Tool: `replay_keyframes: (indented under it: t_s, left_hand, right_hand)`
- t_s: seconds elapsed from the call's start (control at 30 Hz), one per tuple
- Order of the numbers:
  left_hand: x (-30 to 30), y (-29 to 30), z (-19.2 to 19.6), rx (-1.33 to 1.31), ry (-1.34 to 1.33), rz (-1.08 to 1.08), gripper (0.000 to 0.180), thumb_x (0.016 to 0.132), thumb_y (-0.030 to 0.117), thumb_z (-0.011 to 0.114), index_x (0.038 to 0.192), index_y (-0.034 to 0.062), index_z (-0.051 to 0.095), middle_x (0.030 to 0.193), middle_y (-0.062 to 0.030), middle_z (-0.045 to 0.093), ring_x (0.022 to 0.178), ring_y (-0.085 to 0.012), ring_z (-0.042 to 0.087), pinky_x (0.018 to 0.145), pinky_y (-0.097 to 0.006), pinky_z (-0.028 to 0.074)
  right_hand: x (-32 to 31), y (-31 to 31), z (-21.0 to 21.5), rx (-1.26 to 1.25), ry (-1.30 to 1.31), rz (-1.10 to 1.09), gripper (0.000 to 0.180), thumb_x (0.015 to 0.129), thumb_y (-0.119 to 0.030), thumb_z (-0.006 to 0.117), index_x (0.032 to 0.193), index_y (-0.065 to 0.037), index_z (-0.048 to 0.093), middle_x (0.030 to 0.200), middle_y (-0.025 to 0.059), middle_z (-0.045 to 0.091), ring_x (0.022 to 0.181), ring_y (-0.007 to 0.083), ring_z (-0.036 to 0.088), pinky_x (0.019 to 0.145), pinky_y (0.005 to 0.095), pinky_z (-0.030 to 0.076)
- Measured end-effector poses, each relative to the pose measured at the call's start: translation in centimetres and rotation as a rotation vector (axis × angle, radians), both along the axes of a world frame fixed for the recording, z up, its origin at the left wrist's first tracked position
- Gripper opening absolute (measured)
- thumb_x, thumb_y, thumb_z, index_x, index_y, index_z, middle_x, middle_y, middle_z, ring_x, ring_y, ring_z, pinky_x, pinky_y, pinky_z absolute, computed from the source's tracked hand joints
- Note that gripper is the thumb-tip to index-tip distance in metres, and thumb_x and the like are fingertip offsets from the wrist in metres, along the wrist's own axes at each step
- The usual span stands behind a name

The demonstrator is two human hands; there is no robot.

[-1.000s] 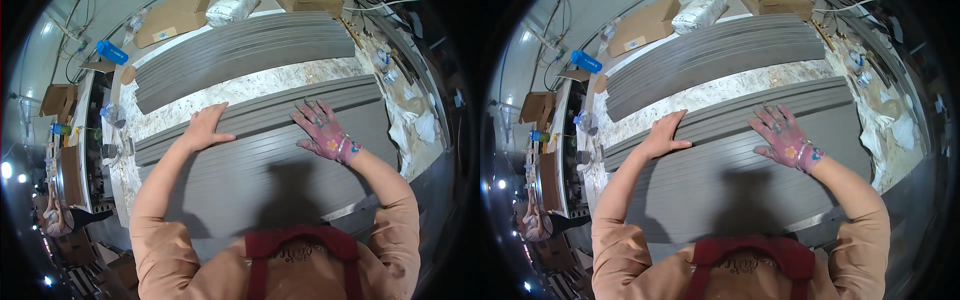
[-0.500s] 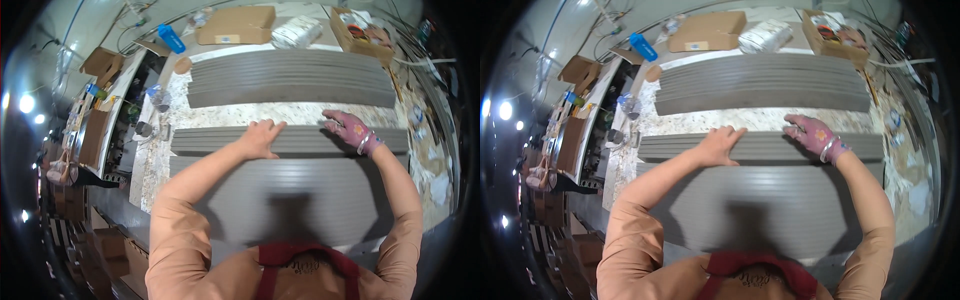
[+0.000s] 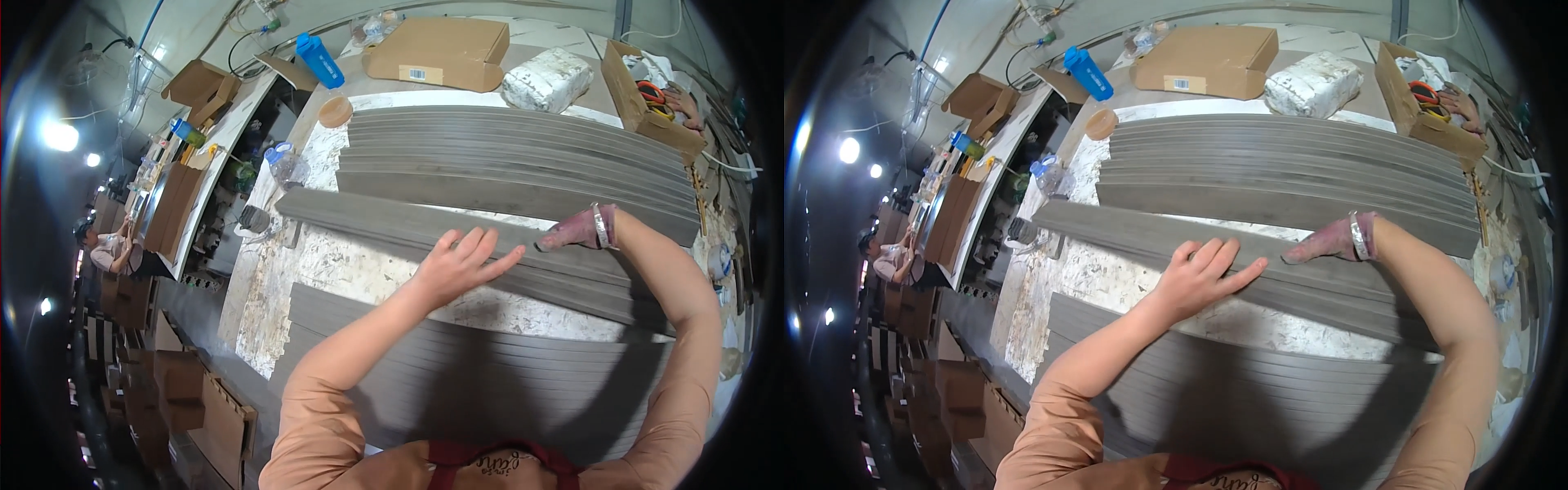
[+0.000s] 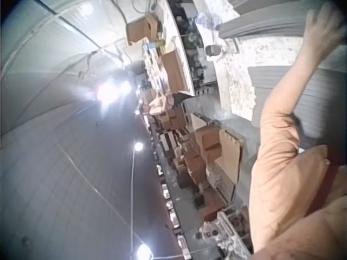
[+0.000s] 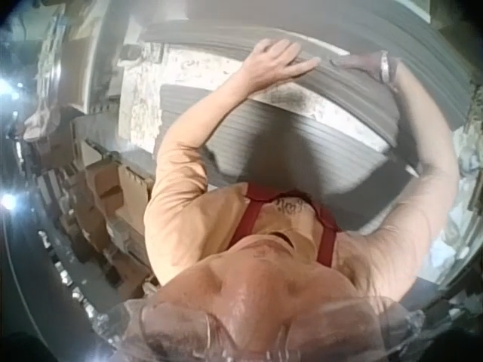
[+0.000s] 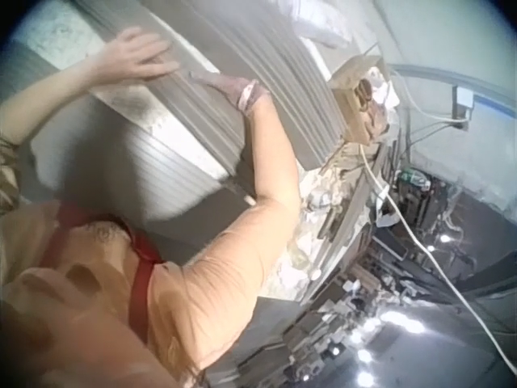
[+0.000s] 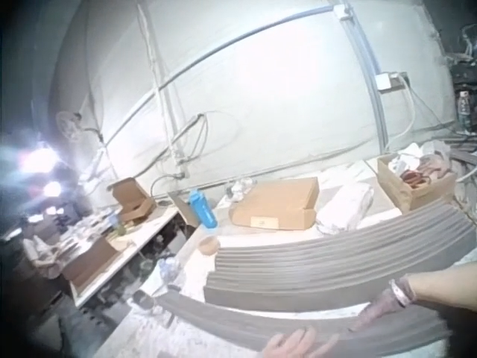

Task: The person wipes down textured furniture panels with a white cloth, then sands the edges of a panel with a small sanding block.

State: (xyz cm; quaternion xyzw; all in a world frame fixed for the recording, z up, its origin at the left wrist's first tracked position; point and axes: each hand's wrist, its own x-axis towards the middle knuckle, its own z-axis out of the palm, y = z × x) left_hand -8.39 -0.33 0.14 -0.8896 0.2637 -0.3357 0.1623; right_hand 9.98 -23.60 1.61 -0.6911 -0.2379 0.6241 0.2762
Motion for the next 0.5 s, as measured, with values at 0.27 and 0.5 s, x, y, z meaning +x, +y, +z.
replay_keyframes:
  t_s: [0.27, 0.5]
  left_hand:
    - [-0.3, 1.5, 1.7, -0.158, 0.526, 0.015, 0.088, 0.07, 0.038, 0.078, 0.146, 0.023, 0.036, 0.142, -0.0119, 0.043, 0.124, -0.0282, 0.046, 0.097, -0.047, 0.039]
    - [-0.5, 3.2, 1.4, -0.266, 0.746, 0.05, 0.095, 0.066, 0.045, 0.081, 0.146, 0.0201, 0.036, 0.135, -0.0175, 0.045, 0.126, -0.0379, 0.043, 0.106, -0.057, 0.033]
  right_hand:
    - [-7.6, 2.2, 3.5, 0.009, -1.021, 0.423, 0.106, 0.069, -0.066, 0.071, 0.147, -0.007, 0.03, 0.119, 0.0222, 0.06, 0.113, 0.0361, 0.057, 0.099, 0.0479, 0.038]
    - [-12.7, -0.1, 0.9, 0.192, -1.348, 0.275, 0.095, 0.069, -0.043, 0.079, 0.146, -0.012, 0.033, 0.118, 0.0191, 0.053, 0.114, 0.0351, 0.051, 0.098, 0.0462, 0.038]
